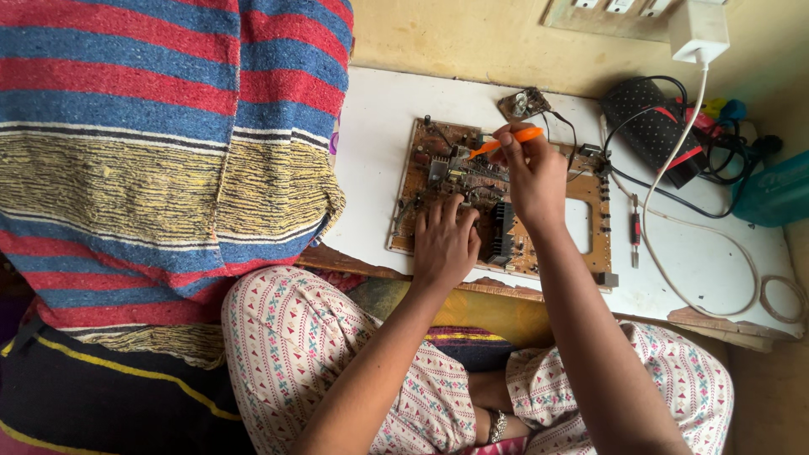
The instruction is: The person sits on the floor and works on a television circuit board, using an orange brush to clean and probe components on the front side, then flips the board over and solders joints on its underside with a soldering iron.
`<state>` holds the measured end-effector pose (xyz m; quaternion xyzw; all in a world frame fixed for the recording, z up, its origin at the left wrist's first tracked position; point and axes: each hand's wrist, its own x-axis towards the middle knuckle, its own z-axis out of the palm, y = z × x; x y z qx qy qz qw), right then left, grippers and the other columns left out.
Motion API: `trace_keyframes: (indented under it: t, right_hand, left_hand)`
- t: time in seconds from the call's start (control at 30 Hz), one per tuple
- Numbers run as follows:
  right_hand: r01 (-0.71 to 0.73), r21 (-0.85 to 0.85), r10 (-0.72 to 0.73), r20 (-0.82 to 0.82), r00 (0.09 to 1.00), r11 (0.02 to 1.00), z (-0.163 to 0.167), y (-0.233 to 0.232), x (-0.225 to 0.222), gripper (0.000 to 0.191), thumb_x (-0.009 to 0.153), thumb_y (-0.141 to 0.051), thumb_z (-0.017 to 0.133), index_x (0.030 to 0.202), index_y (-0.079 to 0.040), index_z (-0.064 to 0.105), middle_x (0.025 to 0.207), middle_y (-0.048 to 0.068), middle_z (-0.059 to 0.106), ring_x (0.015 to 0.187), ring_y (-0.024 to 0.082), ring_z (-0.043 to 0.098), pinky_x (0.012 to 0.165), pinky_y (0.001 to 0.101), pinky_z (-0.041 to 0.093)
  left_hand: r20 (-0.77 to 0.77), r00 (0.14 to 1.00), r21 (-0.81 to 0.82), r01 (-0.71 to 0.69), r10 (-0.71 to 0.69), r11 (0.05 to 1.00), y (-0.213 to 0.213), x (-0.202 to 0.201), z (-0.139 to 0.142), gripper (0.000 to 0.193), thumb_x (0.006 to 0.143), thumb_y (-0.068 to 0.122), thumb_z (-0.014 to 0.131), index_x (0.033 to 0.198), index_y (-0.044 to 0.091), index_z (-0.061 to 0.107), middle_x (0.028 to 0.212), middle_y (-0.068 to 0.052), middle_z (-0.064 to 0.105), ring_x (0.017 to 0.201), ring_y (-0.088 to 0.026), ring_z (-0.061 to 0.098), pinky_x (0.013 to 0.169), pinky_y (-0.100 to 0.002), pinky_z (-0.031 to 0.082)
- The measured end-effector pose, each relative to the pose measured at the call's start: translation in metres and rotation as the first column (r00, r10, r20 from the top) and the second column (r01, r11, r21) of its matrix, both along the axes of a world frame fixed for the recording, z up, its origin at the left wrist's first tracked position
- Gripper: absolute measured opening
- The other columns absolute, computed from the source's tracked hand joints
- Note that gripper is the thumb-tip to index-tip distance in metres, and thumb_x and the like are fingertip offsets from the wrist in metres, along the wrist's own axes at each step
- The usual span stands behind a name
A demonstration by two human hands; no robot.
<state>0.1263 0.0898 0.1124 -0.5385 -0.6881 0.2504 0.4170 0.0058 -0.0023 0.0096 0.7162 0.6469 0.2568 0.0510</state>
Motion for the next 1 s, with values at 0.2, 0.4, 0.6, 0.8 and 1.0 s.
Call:
trace_keyframes:
  t: [0.2,0.4,0.6,0.8,1.0]
  right_hand:
    - [0.036,-0.117,-0.030,0.053,0.998,0.992,0.001,-0.003,-0.009,0.024,0.104,-0.027,0.060,0.115,-0.008,0.071,0.090,0.007,0.079,0.083,0.013,0.076,0.074,0.0310,0.060]
    - [0.017,-0.024,-0.017,0.009,1.000,1.000,0.007,-0.006,-0.004,0.023,0.108,-0.025,0.058,0.112,-0.007,0.072,0.088,0.007,0.079,0.082,0.013,0.077,0.075,0.0302,0.060]
    - [-0.081,-0.086,0.087,0.063,0.994,0.993,0.004,-0.010,-0.008,0.025,0.104,-0.028,0.060,0.112,-0.008,0.072,0.092,0.008,0.079,0.088,0.012,0.077,0.075,0.0297,0.059]
    - [-0.085,-0.044,0.086,0.030,0.996,0.995,0.008,-0.005,0.014,0.034,0.118,-0.032,0.054,0.105,-0.011,0.078,0.099,0.011,0.079,0.083,0.019,0.070,0.071,0.0340,0.056]
    - [-0.113,-0.029,0.116,0.276,0.954,0.993,0.000,0.010,-0.009,0.026,0.100,-0.029,0.062,0.116,-0.013,0.075,0.092,0.011,0.079,0.071,0.019,0.075,0.063,0.0350,0.059]
  left_hand:
    - [0.000,1.000,0.011,0.005,-0.005,1.000,-0.001,0.000,0.001,0.029,0.093,0.024,0.059,0.119,0.012,0.065,0.139,-0.013,0.050,0.128,-0.032,0.049,0.106,-0.055,0.040]
    - [0.009,1.000,0.026,0.000,0.000,1.000,-0.001,0.000,0.003,0.027,0.093,0.022,0.059,0.117,0.012,0.065,0.136,-0.012,0.051,0.127,-0.031,0.050,0.105,-0.053,0.041]
    - [0.011,1.000,0.067,0.001,-0.002,0.998,-0.003,0.000,0.004,0.027,0.092,0.022,0.060,0.116,0.011,0.065,0.136,-0.013,0.051,0.127,-0.032,0.050,0.104,-0.053,0.042]
    - [-0.035,0.999,0.029,0.005,-0.004,1.000,0.002,0.000,-0.001,0.027,0.093,0.024,0.059,0.117,0.011,0.064,0.138,-0.014,0.050,0.127,-0.032,0.050,0.106,-0.054,0.041]
    - [-0.032,0.999,0.018,0.016,-0.015,1.000,0.003,0.001,0.000,0.030,0.094,0.025,0.058,0.120,0.012,0.063,0.139,-0.015,0.049,0.127,-0.034,0.049,0.105,-0.057,0.039]
